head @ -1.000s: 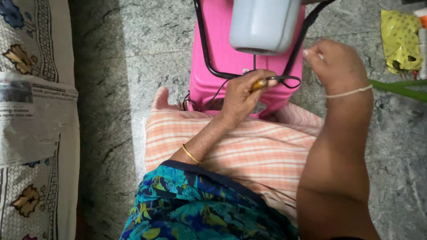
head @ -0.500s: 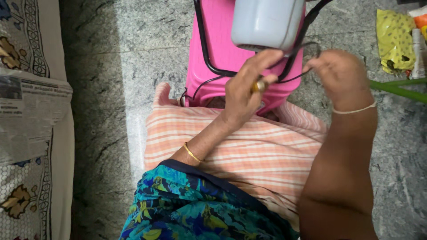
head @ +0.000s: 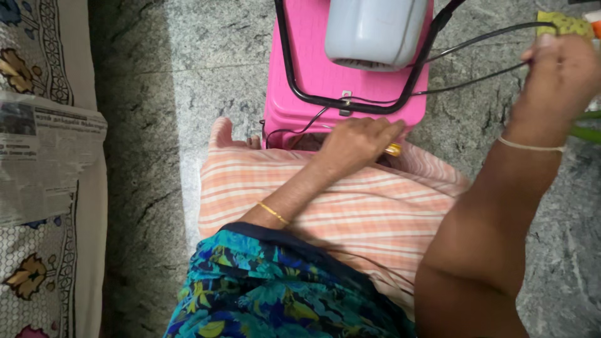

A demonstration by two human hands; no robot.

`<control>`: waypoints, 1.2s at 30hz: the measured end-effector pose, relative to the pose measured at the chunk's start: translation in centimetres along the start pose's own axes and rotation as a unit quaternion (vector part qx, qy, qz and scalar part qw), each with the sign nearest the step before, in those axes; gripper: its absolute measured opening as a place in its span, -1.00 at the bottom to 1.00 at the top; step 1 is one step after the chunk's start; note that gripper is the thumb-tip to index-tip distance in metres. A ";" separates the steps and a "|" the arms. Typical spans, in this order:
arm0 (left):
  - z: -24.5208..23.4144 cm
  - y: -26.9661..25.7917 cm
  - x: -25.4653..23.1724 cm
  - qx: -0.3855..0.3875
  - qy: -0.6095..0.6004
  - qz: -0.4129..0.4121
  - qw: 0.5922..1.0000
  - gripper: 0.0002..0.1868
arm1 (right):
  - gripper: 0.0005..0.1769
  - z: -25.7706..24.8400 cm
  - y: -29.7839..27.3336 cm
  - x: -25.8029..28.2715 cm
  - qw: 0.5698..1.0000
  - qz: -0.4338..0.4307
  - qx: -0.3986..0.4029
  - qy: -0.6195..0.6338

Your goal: The person uses a screwdriver to loosen screws on the front grill of a small electric fan. They then remove the front grill and set it aside, exposing the fan blades and motor housing.

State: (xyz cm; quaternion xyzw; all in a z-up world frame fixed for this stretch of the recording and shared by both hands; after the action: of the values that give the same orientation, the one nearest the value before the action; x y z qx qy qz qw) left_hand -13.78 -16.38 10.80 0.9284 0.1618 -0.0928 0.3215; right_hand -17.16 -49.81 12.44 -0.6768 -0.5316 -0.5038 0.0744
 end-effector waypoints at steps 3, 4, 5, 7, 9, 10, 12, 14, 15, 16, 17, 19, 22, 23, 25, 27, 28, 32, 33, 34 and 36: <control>2.3 1.5 -1.3 0.012 0.030 -0.014 0.999 -0.49 | -0.55 -1.1 -0.6 -1.5 0.962 0.049 -0.002 0.268; 3.0 2.3 -1.6 -0.008 0.023 -0.025 0.999 -0.46 | -0.49 -1.2 -0.6 -1.2 0.937 0.048 0.009 0.345; 3.6 3.1 -1.8 -0.029 0.015 -0.036 0.999 -0.44 | -0.43 -1.5 -1.2 0.0 0.915 0.024 0.034 0.401; 5.2 4.6 -1.9 -0.027 0.027 -0.059 0.998 -0.45 | -0.38 -1.2 -1.7 2.7 0.877 -0.002 0.074 0.475; 6.3 5.4 -1.3 -0.018 0.013 -0.093 0.995 -0.55 | -0.45 -0.3 -1.8 5.7 0.866 -0.008 0.096 0.492; 6.6 5.6 -0.8 -0.009 -0.007 -0.115 0.993 -0.65 | -0.50 0.1 -1.9 7.1 0.867 -0.013 0.101 0.487; 6.3 5.8 0.1 -0.050 -0.084 -0.140 0.985 -0.70 | -0.68 0.5 -2.2 9.7 0.905 -0.010 0.108 0.410; 4.8 5.4 1.3 -0.147 -0.194 -0.147 0.959 -0.62 | -0.82 1.7 -2.1 11.0 0.942 0.030 0.149 0.299; 4.9 5.6 2.1 -0.119 -0.214 -0.191 0.951 -0.65 | -0.78 2.4 -2.0 11.1 0.954 0.061 0.177 0.235; 4.9 5.8 3.0 -0.089 -0.232 -0.235 0.940 -0.68 | -0.67 3.4 -2.0 11.3 0.968 0.027 0.230 0.095; 5.0 5.8 3.4 -0.058 -0.252 -0.279 0.925 -0.71 | -0.52 4.4 -2.3 11.1 0.959 -0.005 0.278 -0.048; 4.0 6.1 2.7 -0.093 -0.303 -0.204 0.926 -0.66 | -0.64 8.1 -3.0 9.1 0.924 0.009 0.382 -0.003; 3.1 5.9 1.4 -0.104 -0.321 -0.153 0.929 -0.63 | -0.73 12.3 -3.6 5.6 0.925 -0.009 0.379 0.020; 2.8 5.7 1.1 -0.101 -0.318 -0.149 0.931 -0.64 | -0.77 13.0 -3.4 4.7 0.924 -0.034 0.381 0.009; 2.6 4.9 1.2 -0.024 -0.225 -0.192 0.955 -0.70 | -0.84 14.1 -3.1 3.9 0.919 -0.085 0.384 -0.014; 1.5 3.9 1.1 -0.014 -0.197 -0.186 0.963 -0.70 | -0.82 13.9 -2.6 3.8 0.930 -0.015 0.367 0.031; 0.3 3.0 1.2 -0.043 -0.214 -0.158 0.963 -0.66 | -0.81 13.6 -2.4 4.2 0.932 0.020 0.357 0.054; -2.8 0.7 2.1 -0.027 -0.209 -0.079 0.974 -0.68 | -0.75 10.1 -2.7 8.0 0.953 0.011 0.288 -0.092; -3.3 0.5 2.8 -0.027 -0.217 -0.117 0.969 -0.72 | -0.74 8.7 -2.8 9.0 0.949 -0.008 0.291 -0.119; -3.8 0.2 3.4 -0.026 -0.225 -0.154 0.962 -0.75 | -0.72 7.5 -2.2 9.1 0.946 0.018 0.271 -0.178; -4.9 -0.4 4.1 -0.041 -0.229 -0.200 0.952 -0.79 | -0.76 5.2 -1.7 9.1 0.956 0.042 0.221 -0.186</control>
State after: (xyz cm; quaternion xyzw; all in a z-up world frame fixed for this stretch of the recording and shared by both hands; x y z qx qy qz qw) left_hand -9.80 -12.00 13.28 0.8167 0.2702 -0.3587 0.3624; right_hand -16.04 -39.93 16.07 -0.7469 -0.6052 -0.2353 0.1429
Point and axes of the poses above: each hand's wrist, its own y-axis towards the middle knuckle, its own z-axis out of the palm, x = y × z, the point moved 5 cm from there along y, towards the middle knuckle, and after that the axes turned 7 degrees about x, right-handed, at the moved point
